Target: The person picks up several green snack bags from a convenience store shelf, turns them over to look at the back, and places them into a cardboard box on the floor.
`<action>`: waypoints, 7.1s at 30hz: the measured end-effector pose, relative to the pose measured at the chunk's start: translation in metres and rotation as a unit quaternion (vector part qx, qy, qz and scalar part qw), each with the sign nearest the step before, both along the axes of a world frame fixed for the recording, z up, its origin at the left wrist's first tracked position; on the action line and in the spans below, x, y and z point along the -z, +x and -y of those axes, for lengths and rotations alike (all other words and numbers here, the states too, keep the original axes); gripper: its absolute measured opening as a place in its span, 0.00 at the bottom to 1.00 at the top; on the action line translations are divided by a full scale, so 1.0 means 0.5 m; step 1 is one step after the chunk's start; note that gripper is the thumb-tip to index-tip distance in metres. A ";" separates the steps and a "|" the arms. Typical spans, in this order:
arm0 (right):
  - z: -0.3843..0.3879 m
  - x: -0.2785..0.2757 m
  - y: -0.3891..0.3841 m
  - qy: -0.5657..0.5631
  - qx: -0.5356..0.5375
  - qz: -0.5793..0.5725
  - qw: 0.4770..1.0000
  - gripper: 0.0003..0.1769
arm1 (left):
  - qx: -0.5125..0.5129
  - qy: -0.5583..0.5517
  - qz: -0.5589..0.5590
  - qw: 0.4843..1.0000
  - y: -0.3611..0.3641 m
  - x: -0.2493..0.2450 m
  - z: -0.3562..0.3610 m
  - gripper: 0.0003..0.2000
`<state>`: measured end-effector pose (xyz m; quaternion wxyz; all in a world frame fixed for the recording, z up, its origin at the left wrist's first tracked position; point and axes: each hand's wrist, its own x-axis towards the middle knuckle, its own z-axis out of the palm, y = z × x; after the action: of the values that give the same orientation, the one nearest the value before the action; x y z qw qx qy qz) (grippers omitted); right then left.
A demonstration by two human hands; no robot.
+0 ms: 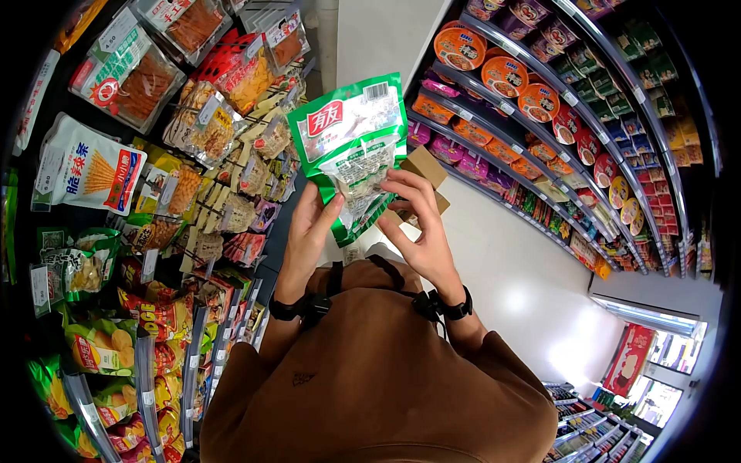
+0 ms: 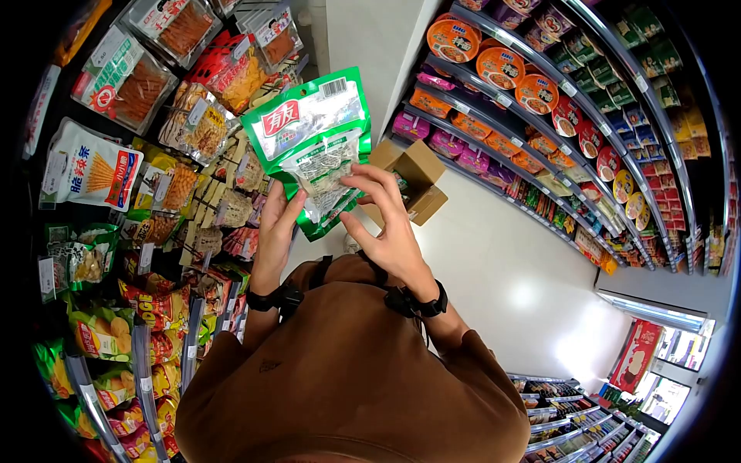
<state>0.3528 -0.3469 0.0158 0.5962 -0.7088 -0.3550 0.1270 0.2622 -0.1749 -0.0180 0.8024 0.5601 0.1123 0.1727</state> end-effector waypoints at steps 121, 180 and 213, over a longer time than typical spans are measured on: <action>0.294 0.408 0.447 -0.412 -0.130 -0.139 0.891 0.21 | 0.202 0.267 -0.331 0.882 0.269 0.358 0.176 0.16; -0.704 0.020 -0.020 -0.046 -0.670 -0.094 0.735 0.10 | -0.496 0.054 -0.105 0.860 -0.240 -0.040 -0.283 0.08; -0.839 -0.081 -0.285 0.117 -0.608 0.058 0.783 0.26 | -0.732 0.136 -0.070 0.664 -0.457 -0.138 -0.387 0.35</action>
<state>0.2102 0.0725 0.0563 0.4523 -0.2767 -0.7583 0.3792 0.0338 0.0188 0.0510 0.3220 0.4111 0.5173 0.6780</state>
